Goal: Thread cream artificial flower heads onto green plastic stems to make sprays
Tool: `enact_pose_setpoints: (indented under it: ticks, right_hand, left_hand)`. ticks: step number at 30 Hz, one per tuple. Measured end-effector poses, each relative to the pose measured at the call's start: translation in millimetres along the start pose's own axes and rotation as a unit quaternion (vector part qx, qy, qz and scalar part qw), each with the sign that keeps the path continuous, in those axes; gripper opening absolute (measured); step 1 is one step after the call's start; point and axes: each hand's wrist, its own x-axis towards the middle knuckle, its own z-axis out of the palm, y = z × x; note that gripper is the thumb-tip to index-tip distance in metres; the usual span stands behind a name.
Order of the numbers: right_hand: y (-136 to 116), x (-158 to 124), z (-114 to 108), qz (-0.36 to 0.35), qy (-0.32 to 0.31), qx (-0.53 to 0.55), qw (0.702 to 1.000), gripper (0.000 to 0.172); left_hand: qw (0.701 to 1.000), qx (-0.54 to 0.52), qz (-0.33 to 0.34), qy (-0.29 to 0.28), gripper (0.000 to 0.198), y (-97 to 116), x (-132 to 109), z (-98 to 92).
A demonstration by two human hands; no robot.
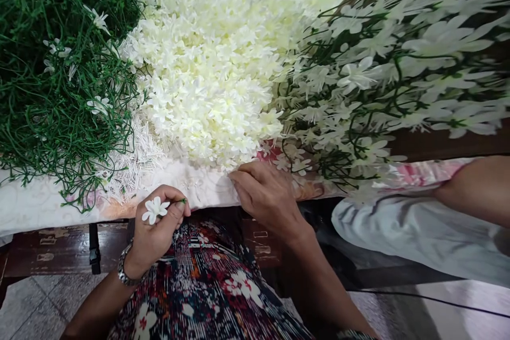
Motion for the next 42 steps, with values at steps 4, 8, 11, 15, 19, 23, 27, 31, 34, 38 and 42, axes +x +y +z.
enact_pose_setpoints:
  ticks: [4, 8, 11, 15, 19, 23, 27, 31, 34, 38, 42]
  right_hand:
    - [-5, -1, -1, 0.02, 0.006, 0.095, 0.995, 0.012]
    - [-19, 2, -8, 0.041, 0.015, 0.27, 0.962, 0.013]
    - [-34, 7, -10, 0.035, -0.001, 0.389, 0.921, 0.014]
    - [-49, 10, -7, 0.041, -0.027, 0.488, 0.871, 0.011]
    - [-59, 13, -1, 0.063, -0.022, 0.514, 0.855, 0.01]
    - [-66, 15, 4, 0.068, -0.008, 0.52, 0.851, 0.01]
    - [-71, 16, 8, 0.086, -0.014, 0.519, 0.85, 0.011]
    - [-76, 15, 11, 0.122, -0.03, 0.5, 0.857, 0.007]
    - [-80, 16, 10, 0.149, -0.022, 0.492, 0.857, 0.006]
    - [-75, 14, 4, 0.149, -0.01, 0.454, 0.878, 0.009]
    - [-54, 12, -1, 0.147, 0.075, 0.291, 0.942, 0.013]
  left_hand:
    - [0.998, 0.038, 0.042, -0.012, 0.004, 4, 4, 6.3]
    - [0.989, 0.095, 0.109, -0.041, 0.009, 7, 11, 10.3]
    - [0.978, 0.13, 0.138, -0.091, 0.021, 10, 14, 12.1]
    - [0.972, 0.131, 0.156, -0.116, 0.01, 13, 11, 9.6]
    - [0.977, 0.123, 0.157, -0.077, 0.002, 13, 6, 3.8]
    - [0.988, 0.108, 0.103, -0.033, 0.006, 11, 2, 1.4]
    - [0.989, 0.117, 0.084, 0.039, 0.004, 10, -1, 2.1]
    - [0.985, 0.133, 0.097, 0.061, 0.001, 11, -4, 1.5]
    - [0.985, 0.126, 0.099, 0.059, 0.001, 10, -6, -0.3]
    - [0.989, 0.09, 0.069, 0.099, 0.003, 3, -7, -4.9]
    - [0.988, 0.079, 0.044, 0.123, 0.004, -4, -6, -10.1]
